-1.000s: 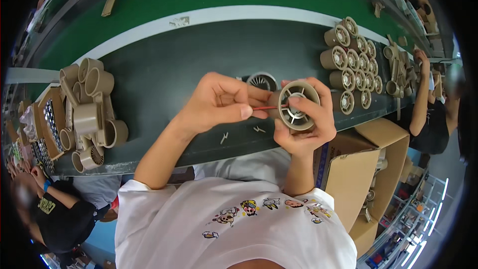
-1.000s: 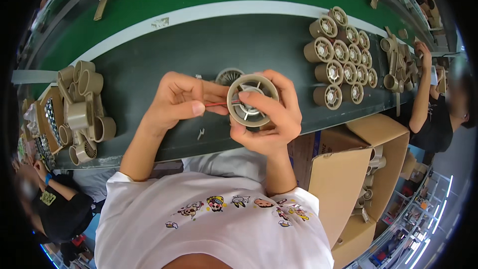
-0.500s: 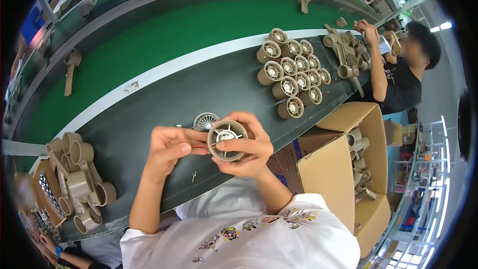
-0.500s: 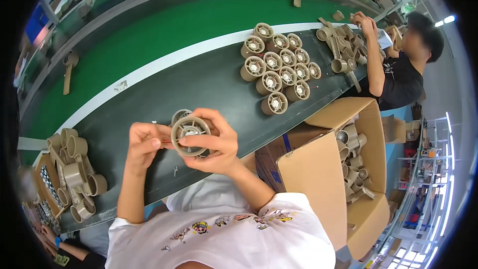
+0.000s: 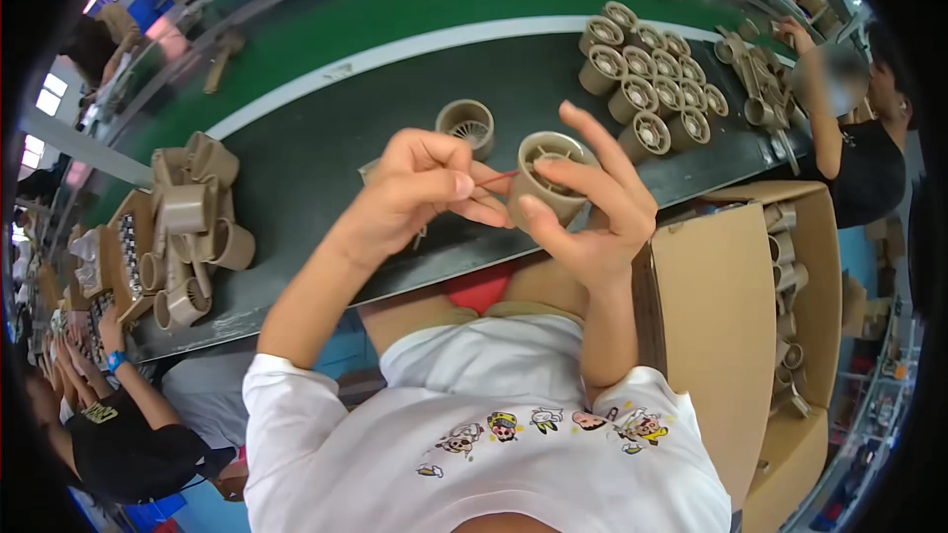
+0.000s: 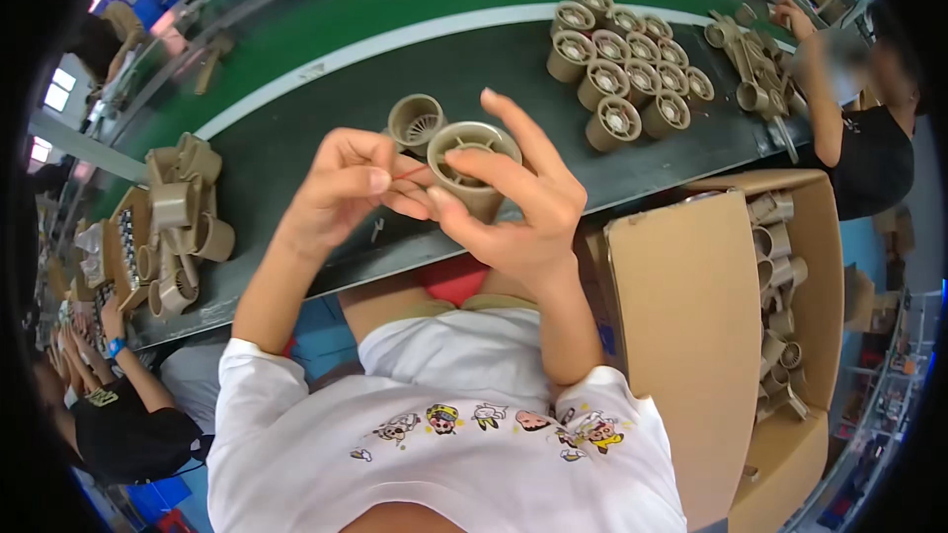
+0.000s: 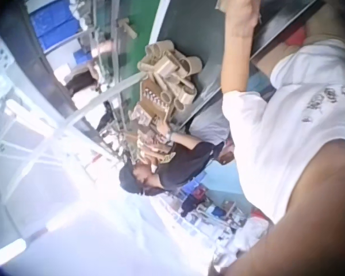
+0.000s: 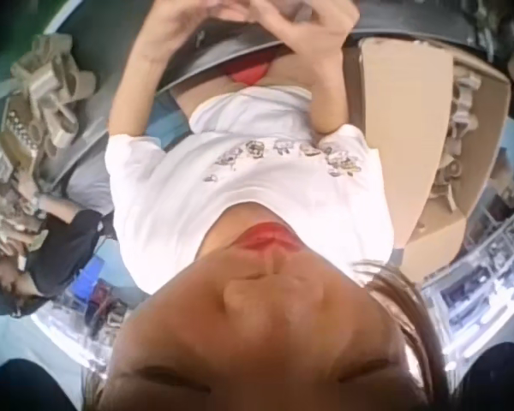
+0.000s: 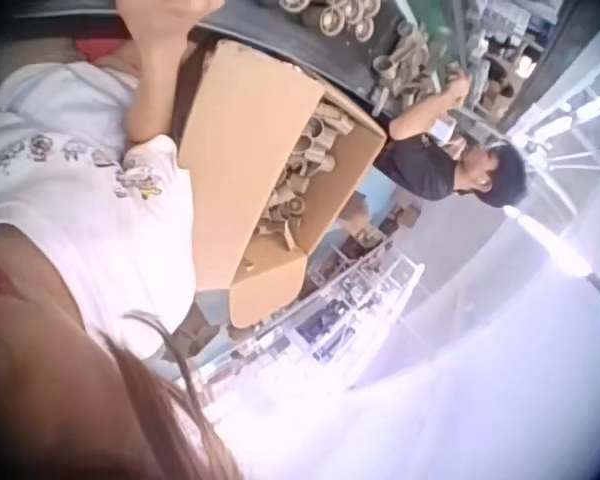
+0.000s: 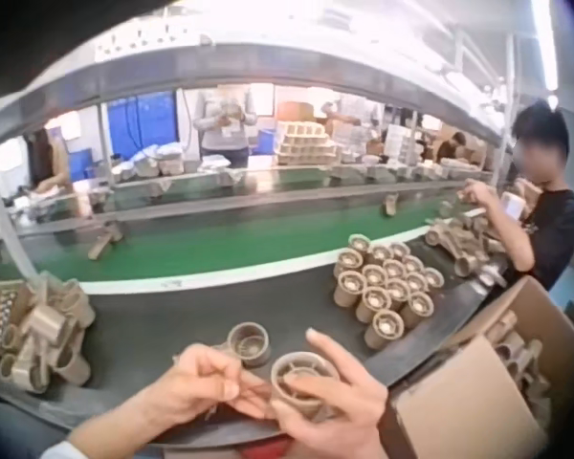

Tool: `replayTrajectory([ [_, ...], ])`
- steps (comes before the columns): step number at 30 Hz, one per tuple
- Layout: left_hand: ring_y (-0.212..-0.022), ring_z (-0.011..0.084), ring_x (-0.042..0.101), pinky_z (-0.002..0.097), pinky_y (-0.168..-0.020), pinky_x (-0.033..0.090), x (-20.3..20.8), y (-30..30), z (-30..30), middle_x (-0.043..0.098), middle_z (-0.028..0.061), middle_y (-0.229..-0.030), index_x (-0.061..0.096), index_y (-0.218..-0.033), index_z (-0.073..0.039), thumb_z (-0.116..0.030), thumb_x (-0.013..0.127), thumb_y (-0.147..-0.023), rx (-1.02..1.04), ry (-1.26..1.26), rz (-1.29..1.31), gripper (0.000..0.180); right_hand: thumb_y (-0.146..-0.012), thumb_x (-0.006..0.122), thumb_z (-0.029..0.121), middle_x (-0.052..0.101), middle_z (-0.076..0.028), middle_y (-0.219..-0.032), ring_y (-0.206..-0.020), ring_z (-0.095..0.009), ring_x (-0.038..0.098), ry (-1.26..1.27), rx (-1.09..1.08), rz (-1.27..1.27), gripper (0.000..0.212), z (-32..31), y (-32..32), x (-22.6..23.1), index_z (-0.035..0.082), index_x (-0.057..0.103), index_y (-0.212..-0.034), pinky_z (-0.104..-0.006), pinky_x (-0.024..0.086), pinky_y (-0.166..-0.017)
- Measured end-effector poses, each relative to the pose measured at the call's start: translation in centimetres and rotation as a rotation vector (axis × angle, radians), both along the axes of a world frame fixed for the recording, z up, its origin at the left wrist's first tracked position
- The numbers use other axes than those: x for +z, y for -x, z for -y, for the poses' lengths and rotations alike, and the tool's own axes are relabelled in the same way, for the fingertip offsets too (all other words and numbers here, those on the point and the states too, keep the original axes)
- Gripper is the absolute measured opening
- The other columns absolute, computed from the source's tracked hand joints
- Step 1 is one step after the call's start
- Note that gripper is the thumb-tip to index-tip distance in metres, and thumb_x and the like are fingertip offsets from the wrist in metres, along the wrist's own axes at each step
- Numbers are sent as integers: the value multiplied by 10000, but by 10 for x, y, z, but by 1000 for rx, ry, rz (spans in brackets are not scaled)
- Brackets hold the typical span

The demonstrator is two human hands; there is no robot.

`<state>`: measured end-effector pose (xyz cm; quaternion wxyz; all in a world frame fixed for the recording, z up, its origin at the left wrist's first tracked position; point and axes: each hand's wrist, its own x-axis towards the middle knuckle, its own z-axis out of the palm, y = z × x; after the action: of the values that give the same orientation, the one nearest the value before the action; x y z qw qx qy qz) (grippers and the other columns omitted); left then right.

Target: Assembling small handheld fans on an electronics factory production line.

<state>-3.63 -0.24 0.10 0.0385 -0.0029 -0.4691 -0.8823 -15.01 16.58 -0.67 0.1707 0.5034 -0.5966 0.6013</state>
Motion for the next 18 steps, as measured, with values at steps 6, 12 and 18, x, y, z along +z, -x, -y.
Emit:
replayTrajectory([
  [6, -696, 269, 696, 348, -660, 578, 0, -23, -11, 693, 203, -821, 470, -566, -13, 2, 589, -745, 273, 616, 224, 215, -548, 801, 63, 623, -215, -1105, -839, -309, 685, -196, 36, -73, 326, -4, -17, -11, 90, 704, -858, -340, 570, -700],
  [12, -694, 325, 631, 395, -593, 507, 0, -29, 10, 646, 155, -821, 576, -770, -11, -120, 712, -712, 559, 1657, -203, 184, -490, 772, 14, 626, -228, -1116, -871, -300, 693, -182, -46, -205, 368, 17, -11, -10, 78, 726, -849, -328, 574, -716],
  [18, -969, 350, 610, 412, -796, 506, -25, -28, 38, 639, 152, -1067, 568, -1080, -43, -291, 834, -650, 466, 1636, 161, 563, -502, 772, -1, 627, -197, -1120, -847, -288, 689, -272, -149, -278, 359, 31, 17, -10, 77, 705, -846, -321, 574, -688],
])
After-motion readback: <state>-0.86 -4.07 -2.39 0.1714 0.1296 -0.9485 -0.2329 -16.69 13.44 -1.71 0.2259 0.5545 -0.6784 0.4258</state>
